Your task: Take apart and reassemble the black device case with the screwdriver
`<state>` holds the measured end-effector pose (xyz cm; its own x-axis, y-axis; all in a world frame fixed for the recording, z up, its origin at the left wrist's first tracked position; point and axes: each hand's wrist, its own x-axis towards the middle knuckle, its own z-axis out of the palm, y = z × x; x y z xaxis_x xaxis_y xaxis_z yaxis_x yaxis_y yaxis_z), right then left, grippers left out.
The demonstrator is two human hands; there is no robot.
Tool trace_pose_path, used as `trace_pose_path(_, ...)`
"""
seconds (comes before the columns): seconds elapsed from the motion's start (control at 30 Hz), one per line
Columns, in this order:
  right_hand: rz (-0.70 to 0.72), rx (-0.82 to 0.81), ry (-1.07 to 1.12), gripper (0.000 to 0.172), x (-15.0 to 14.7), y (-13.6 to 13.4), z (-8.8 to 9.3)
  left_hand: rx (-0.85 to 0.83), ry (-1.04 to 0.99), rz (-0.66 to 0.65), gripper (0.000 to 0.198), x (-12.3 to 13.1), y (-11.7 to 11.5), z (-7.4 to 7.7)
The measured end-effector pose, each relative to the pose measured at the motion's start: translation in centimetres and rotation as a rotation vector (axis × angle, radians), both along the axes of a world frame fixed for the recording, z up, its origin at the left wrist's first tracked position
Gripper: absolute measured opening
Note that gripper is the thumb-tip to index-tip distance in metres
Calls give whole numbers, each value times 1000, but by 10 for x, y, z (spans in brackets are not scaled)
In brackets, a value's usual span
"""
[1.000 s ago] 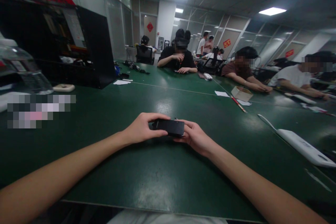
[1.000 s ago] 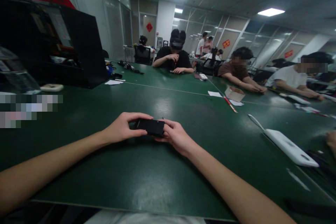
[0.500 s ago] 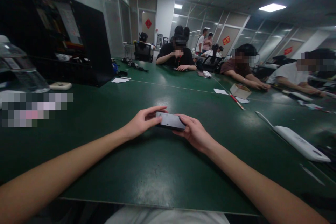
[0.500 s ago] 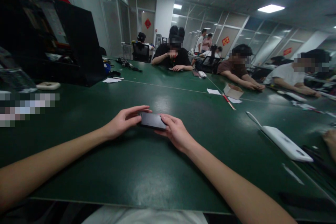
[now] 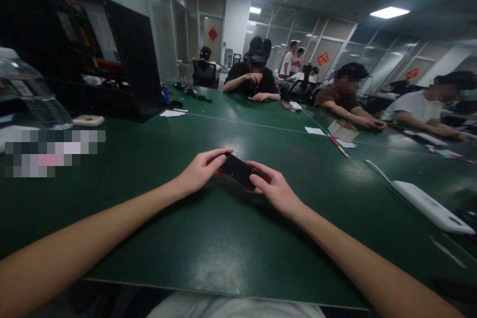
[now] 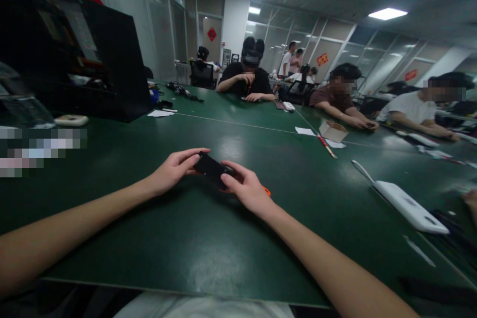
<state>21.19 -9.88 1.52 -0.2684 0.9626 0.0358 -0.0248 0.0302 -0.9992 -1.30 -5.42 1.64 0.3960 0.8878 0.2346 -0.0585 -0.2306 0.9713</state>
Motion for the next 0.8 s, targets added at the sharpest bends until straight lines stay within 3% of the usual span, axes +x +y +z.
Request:
trace_pose_path(0.13, 122, -48, -92, 65, -5, -5, -2, 58, 45, 44, 50, -1, 0, 0)
trace_pose_path(0.33, 54, -114, 49, 56, -15, -12, -2, -70, -165, -62, 64, 8, -5, -11)
trace_pose_path(0.57, 102, -133, 76, 49, -15, -11, -7, -148, -177, -74, 73, 16, -10, -14)
trace_pose_path(0.8, 214, -111, -87, 50, -11, -8, -6, -34, -137, -91, 72, 17, -9, -14)
